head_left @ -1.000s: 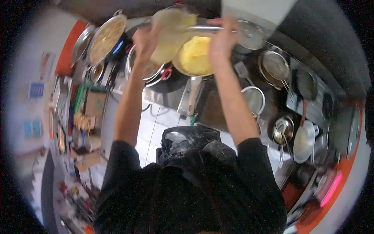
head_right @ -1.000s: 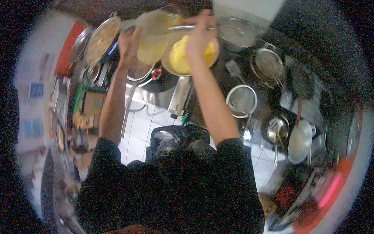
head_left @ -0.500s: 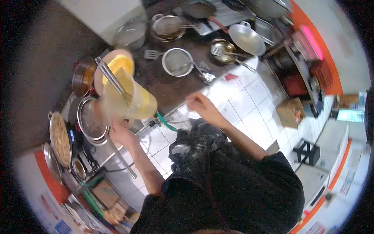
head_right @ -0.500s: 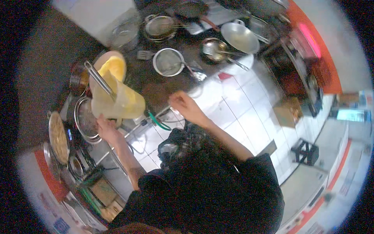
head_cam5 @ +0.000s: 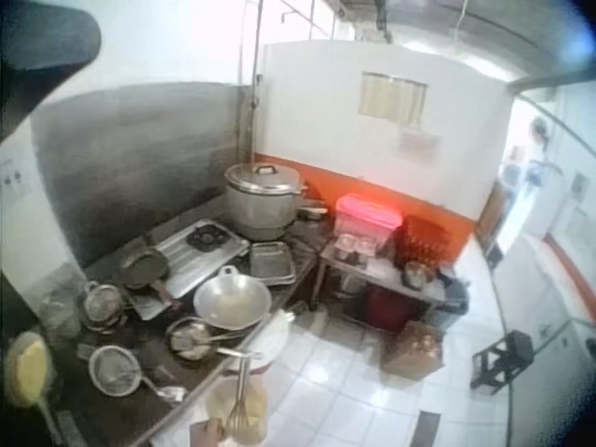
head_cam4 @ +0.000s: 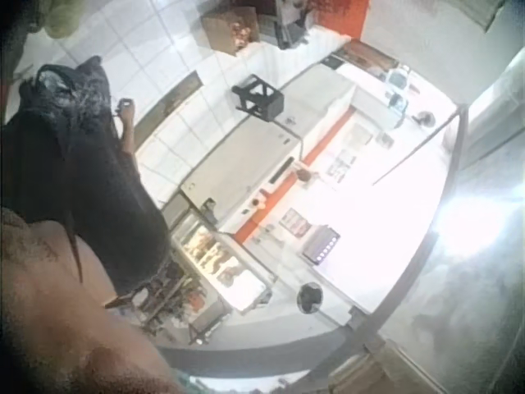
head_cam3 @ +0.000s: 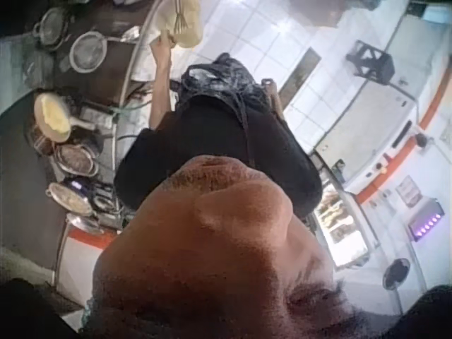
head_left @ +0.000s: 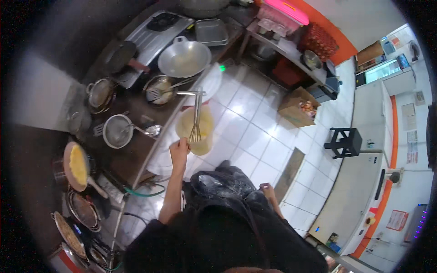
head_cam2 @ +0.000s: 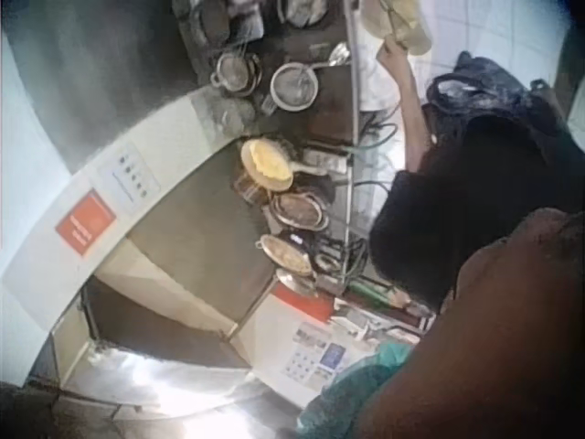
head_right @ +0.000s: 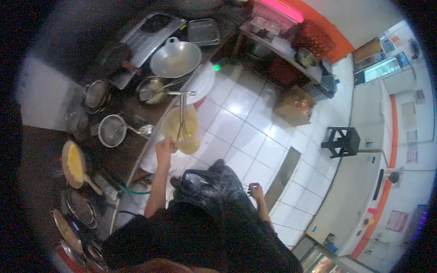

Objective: The person whisks eggs in a pitcher, pours them into a frying pan on a stove, and uses a spatula to scramble them, while also checking other pots on the stove and retrieving items from a refrigerator.

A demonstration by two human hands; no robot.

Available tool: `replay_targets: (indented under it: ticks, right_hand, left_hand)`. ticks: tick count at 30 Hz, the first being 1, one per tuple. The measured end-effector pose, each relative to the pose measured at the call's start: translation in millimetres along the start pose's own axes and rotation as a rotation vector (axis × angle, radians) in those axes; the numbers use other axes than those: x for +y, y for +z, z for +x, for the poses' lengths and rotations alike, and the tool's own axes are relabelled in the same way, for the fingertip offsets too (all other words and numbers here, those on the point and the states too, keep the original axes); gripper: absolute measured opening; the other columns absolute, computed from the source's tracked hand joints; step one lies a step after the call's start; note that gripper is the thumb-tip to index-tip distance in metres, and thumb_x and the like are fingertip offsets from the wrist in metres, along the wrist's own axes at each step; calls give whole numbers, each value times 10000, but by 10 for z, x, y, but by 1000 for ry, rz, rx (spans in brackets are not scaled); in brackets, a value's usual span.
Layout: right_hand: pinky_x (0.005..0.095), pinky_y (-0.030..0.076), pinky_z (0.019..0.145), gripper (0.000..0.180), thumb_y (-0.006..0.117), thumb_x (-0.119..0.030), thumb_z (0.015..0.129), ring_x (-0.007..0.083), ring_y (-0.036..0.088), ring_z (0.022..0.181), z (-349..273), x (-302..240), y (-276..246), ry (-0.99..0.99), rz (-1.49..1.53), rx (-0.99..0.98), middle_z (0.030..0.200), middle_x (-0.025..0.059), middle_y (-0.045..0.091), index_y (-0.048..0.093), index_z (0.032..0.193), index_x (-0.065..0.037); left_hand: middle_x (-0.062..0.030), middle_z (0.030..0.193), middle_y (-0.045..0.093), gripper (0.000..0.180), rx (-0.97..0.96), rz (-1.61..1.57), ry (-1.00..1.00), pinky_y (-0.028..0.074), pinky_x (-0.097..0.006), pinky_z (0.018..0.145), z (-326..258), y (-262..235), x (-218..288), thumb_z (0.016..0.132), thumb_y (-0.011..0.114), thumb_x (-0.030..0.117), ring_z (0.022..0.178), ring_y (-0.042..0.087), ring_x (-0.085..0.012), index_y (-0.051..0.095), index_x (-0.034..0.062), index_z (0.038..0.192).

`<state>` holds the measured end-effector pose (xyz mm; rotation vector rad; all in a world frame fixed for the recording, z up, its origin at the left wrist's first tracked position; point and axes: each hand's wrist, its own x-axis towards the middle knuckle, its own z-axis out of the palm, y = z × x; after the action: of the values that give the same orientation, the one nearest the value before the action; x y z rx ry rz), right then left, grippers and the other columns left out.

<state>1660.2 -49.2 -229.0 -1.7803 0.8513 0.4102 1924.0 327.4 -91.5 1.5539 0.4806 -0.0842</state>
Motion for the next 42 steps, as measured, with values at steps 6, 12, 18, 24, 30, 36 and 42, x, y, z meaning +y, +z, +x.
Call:
replay_targets:
  ticks: [6,12,18,24,30,36,42]
  right_hand:
    - [288,445,450,158,587,-137,884,164,550,554,316,623,-1170,89,364,268,689,92,574,503,892,-4]
    - [309,481,512,233,598,-192,894,194,590,627,1139,-13,-1586,289,606,303,776,114,597,512,1021,-16]
    - [345,508,620,356,609,-273,906,225,629,783,2226,-244,-1836,351,559,192,908,145,626,522,1140,-20]
    - [312,500,671,321,577,-288,931,226,637,833,2545,-1687,-2511,239,742,372,940,134,607,535,1116,-28]
    - [316,510,698,292,563,-258,939,226,632,826,2674,-1702,-2729,330,693,413,951,133,605,527,1123,-34]
    - [312,478,817,270,550,-219,941,208,613,922,3018,-1339,-3369,113,289,136,1004,125,624,547,1125,-22]
    - [365,441,894,279,469,-201,960,232,561,1004,3224,-3934,-5118,-435,-198,402,1088,122,601,561,1106,18]
  left_hand:
    - [-95,572,586,432,-221,123,146,421,-322,519,766,2248,285,869,515,301,545,549,-143,606,-70,668]
    - [-114,549,592,448,-358,123,128,443,-347,539,1836,4716,497,852,525,350,548,587,-178,617,-26,625]
    - [-180,612,617,428,-418,15,131,464,-421,627,2792,7212,830,807,535,359,619,627,-303,623,-25,640]
    - [-163,691,649,458,-311,257,280,470,-421,680,3830,8707,591,866,512,401,687,640,-297,646,-17,736]
    - [-274,848,640,521,-312,280,312,463,-491,781,4098,9359,800,847,540,455,849,622,-432,654,-53,830]
    - [-213,961,632,519,180,369,382,459,-440,816,3869,8741,1079,808,614,501,962,600,-352,624,2,951]
    - [-123,1028,629,427,381,247,824,457,-374,872,2524,5726,2549,743,733,306,981,598,-257,620,36,1054]
